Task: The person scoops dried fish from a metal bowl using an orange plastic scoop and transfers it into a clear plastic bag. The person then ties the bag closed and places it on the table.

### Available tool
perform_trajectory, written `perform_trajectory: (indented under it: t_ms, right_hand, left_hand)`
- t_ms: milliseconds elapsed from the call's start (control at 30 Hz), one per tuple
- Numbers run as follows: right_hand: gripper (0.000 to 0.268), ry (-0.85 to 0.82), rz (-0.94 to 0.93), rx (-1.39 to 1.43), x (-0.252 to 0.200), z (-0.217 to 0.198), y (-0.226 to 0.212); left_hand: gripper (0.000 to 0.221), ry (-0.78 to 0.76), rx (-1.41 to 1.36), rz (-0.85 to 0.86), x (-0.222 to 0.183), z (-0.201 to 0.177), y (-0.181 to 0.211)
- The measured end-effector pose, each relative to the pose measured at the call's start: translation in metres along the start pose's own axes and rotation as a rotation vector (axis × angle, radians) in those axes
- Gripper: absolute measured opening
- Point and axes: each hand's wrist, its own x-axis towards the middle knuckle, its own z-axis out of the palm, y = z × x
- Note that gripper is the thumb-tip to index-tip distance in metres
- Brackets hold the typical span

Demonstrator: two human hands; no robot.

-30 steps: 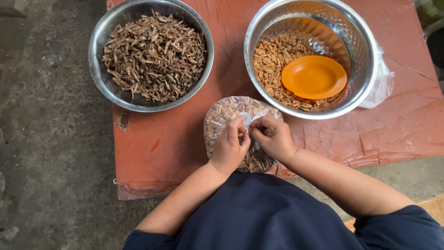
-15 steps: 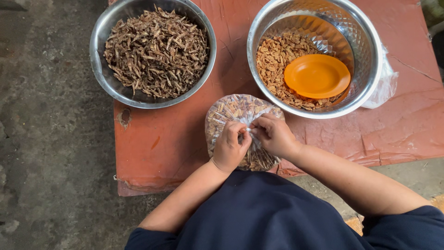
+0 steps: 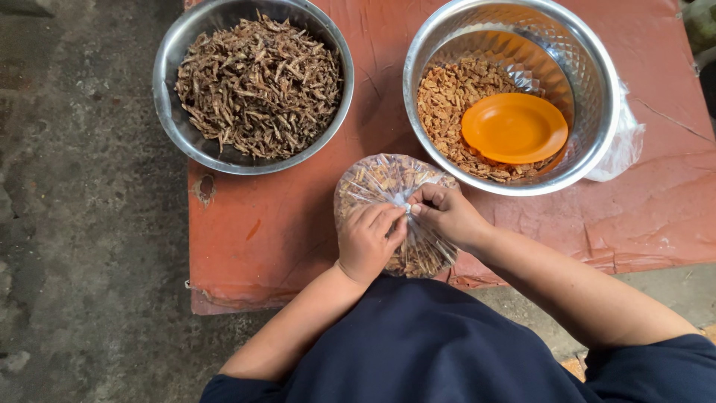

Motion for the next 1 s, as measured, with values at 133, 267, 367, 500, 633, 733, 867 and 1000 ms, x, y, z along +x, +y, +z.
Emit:
perform_trajectory:
  t_ms: [133,267,367,500,633,733,867,1000]
  right_hand:
    - [0.008,0.025,-0.017,-0.025,-0.002,0.003,-0.001]
    - [0.009,0.056,-0.034,-0.028,-0.001,0.005,-0.001]
    - [0.008,0.089,-0.026,-0.049,-0.002,0.007,0.0]
    - [0.009,0.073,-0.057,-0.074,-0.003,0.007,-0.003]
    - [0.01,0.09,-0.083,-0.084,-0.006,0.006,-0.009]
    - [0.017,0.193,-0.227,-0.226,-0.008,0.007,-0.011]
    - [0.016,0.313,-0.302,-0.349,-0.005,0.006,-0.007]
    - [0.022,0.417,-0.337,-0.528,-0.017,-0.014,0.005]
  left_hand:
    - [0.019,-0.018,-0.024,-0.004,-0.003,0.006,0.0]
    - [0.018,-0.017,0.001,-0.038,-0.003,0.011,-0.001]
    - [0.019,-0.012,0.054,-0.049,-0.002,0.014,0.0]
    - [0.02,-0.04,0.057,-0.065,0.001,0.015,0.0]
    - [0.021,-0.098,0.074,-0.045,0.003,0.009,-0.001]
    - [0.02,-0.134,0.078,-0.028,0.003,0.001,-0.001]
    - [0.019,-0.194,0.089,-0.043,0.0,-0.002,-0.003]
    - [0.018,-0.135,0.028,-0.086,-0.026,-0.008,-0.022]
